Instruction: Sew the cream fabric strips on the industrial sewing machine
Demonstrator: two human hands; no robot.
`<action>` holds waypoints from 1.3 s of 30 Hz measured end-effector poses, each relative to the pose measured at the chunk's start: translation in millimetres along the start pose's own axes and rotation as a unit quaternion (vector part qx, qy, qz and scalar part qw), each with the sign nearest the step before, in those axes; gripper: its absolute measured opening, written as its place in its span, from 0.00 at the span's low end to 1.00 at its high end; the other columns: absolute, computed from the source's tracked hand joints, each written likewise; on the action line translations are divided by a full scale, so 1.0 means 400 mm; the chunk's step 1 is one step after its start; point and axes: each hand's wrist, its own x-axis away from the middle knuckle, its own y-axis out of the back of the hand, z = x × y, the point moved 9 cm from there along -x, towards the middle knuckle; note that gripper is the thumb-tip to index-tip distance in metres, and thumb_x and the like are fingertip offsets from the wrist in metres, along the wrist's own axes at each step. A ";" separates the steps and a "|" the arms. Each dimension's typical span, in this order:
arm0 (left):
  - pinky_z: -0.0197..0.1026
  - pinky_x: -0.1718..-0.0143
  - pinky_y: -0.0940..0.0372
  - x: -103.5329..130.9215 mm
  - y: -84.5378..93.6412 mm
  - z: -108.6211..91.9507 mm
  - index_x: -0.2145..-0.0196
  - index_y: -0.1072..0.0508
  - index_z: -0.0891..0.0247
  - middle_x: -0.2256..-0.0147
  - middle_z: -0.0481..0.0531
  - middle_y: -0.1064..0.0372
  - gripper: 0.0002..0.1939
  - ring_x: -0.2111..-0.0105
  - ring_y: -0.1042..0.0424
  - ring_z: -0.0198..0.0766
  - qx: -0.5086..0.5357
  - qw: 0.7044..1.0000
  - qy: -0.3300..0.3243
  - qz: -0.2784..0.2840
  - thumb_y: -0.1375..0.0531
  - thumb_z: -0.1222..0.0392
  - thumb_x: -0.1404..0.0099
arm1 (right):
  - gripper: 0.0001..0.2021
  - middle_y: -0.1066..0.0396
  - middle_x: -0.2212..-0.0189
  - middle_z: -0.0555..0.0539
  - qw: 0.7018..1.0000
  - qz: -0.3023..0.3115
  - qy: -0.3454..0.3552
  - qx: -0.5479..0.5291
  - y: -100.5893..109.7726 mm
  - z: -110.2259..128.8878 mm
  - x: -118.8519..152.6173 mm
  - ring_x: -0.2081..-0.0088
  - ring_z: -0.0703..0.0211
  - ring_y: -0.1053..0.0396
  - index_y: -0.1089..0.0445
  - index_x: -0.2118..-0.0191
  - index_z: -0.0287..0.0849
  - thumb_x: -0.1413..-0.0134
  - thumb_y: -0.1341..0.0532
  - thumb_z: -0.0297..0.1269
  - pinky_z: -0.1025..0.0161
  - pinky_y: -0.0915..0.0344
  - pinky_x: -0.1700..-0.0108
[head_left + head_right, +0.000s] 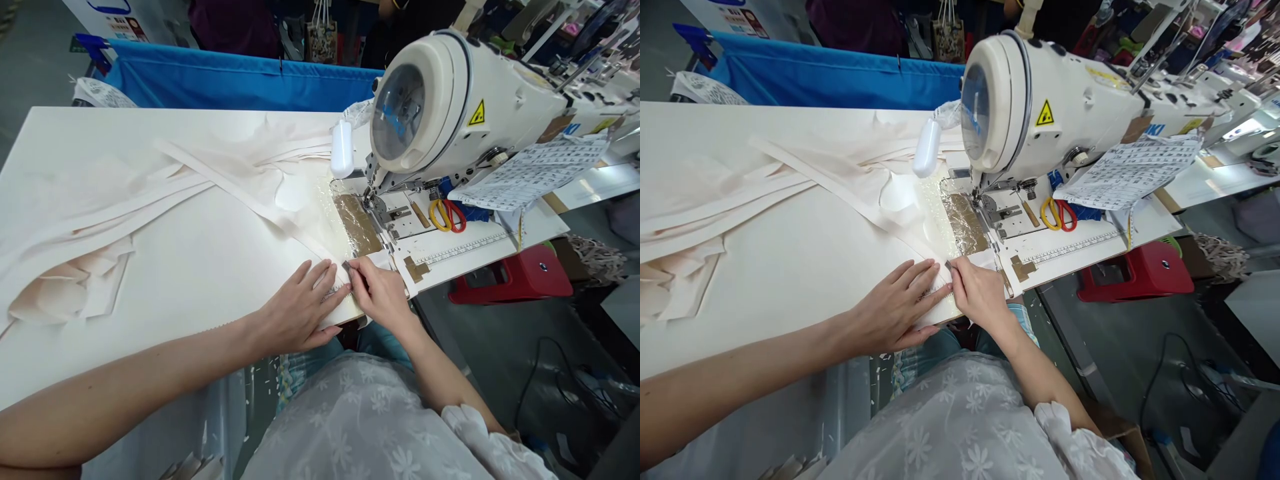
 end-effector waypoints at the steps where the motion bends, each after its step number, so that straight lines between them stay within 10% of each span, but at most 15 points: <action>1: 0.63 0.42 0.45 0.000 0.000 0.000 0.37 0.40 0.71 0.41 0.74 0.40 0.33 0.39 0.42 0.66 -0.001 1.000 -0.001 -0.001 0.49 0.43 0.29 | 0.12 0.25 0.74 0.50 1.000 0.002 0.002 0.005 -0.001 0.002 -0.001 0.74 0.60 0.28 0.31 0.57 0.43 0.33 0.51 0.35 0.66 0.46 0.72; 23: 0.63 0.43 0.43 -0.004 0.002 0.002 0.37 0.39 0.69 0.40 0.73 0.40 0.33 0.39 0.41 0.66 -0.006 1.000 0.009 0.006 0.47 0.43 0.30 | 0.10 0.27 0.76 0.50 0.999 0.039 0.020 0.025 0.009 0.007 0.028 0.76 0.60 0.32 0.31 0.61 0.43 0.35 0.50 0.33 0.64 0.49 0.73; 31: 0.63 0.44 0.42 -0.003 0.011 0.008 0.37 0.39 0.69 0.42 0.73 0.38 0.33 0.41 0.39 0.65 -0.033 0.999 0.026 0.007 0.48 0.42 0.29 | 0.08 0.31 0.79 0.54 0.990 -0.008 -0.085 -0.110 0.061 -0.046 0.076 0.79 0.63 0.36 0.33 0.61 0.45 0.34 0.49 0.37 0.66 0.46 0.75; 39: 0.55 0.36 0.49 -0.001 0.005 0.010 0.40 0.37 0.81 0.41 0.70 0.37 0.31 0.39 0.42 0.55 -0.006 0.999 0.000 -0.035 0.52 0.48 0.27 | 0.10 0.24 0.71 0.49 0.998 -0.021 -0.015 -0.054 0.019 -0.009 0.022 0.75 0.61 0.30 0.32 0.57 0.43 0.33 0.50 0.35 0.66 0.43 0.72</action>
